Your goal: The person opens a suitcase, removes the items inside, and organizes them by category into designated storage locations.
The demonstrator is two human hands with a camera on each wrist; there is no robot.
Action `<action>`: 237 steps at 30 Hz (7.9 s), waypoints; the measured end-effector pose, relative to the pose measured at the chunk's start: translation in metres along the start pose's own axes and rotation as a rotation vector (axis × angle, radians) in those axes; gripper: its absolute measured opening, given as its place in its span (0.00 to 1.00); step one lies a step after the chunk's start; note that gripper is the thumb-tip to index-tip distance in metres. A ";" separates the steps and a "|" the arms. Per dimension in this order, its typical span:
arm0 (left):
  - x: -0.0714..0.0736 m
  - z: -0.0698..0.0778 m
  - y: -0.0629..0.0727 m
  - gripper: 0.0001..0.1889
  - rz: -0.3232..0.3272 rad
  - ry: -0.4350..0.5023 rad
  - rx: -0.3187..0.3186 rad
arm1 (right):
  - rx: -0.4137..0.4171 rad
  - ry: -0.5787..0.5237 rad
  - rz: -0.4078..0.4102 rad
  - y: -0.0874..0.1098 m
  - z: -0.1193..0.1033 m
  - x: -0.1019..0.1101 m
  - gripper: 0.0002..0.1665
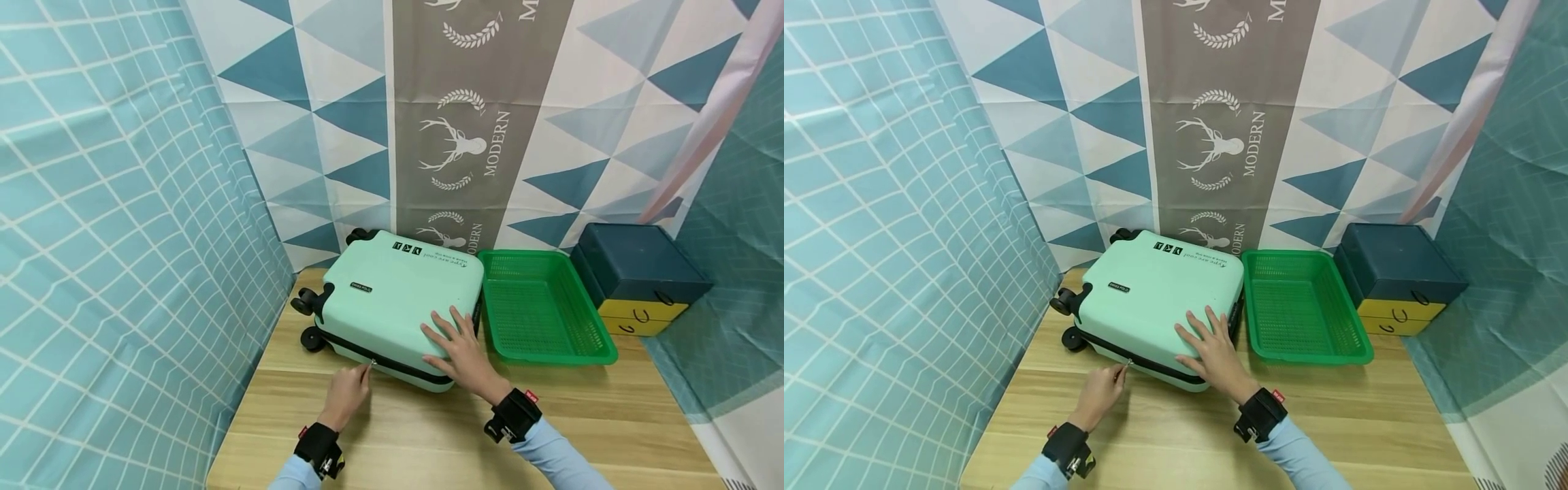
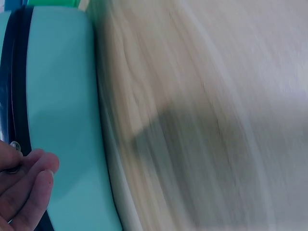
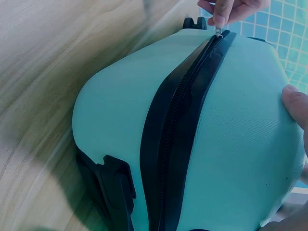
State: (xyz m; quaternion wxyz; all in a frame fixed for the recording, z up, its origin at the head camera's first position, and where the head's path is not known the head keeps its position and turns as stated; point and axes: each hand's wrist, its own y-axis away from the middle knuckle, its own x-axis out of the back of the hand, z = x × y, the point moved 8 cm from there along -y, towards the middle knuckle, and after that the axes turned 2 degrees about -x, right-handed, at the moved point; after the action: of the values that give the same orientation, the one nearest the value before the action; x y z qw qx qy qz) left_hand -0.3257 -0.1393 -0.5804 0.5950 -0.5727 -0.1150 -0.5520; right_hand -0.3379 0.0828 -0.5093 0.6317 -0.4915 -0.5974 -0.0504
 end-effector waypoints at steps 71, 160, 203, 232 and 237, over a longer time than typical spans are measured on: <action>0.045 -0.046 0.031 0.03 0.083 -0.122 0.063 | -0.033 0.017 0.022 0.022 0.054 0.029 0.33; -0.013 0.093 0.039 0.09 0.114 0.007 -0.272 | -0.323 0.072 0.090 0.000 0.047 0.015 0.26; -0.070 0.137 0.023 0.07 0.054 0.070 -0.144 | -0.456 -0.215 -0.199 -0.018 -0.013 0.007 0.42; -0.047 0.120 0.027 0.04 0.025 0.130 -0.201 | -0.473 -0.297 -0.208 -0.013 0.008 0.018 0.34; -0.040 0.114 0.028 0.06 0.039 0.128 -0.209 | -0.458 -0.316 -0.195 -0.012 0.008 0.022 0.32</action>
State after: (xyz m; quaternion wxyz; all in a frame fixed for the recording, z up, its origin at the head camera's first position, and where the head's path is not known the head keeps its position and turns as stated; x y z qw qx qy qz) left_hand -0.2615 -0.0330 -0.5907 0.5486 -0.5973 -0.0074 -0.5850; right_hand -0.3455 0.0937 -0.4860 0.3957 -0.5635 -0.7056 -0.1673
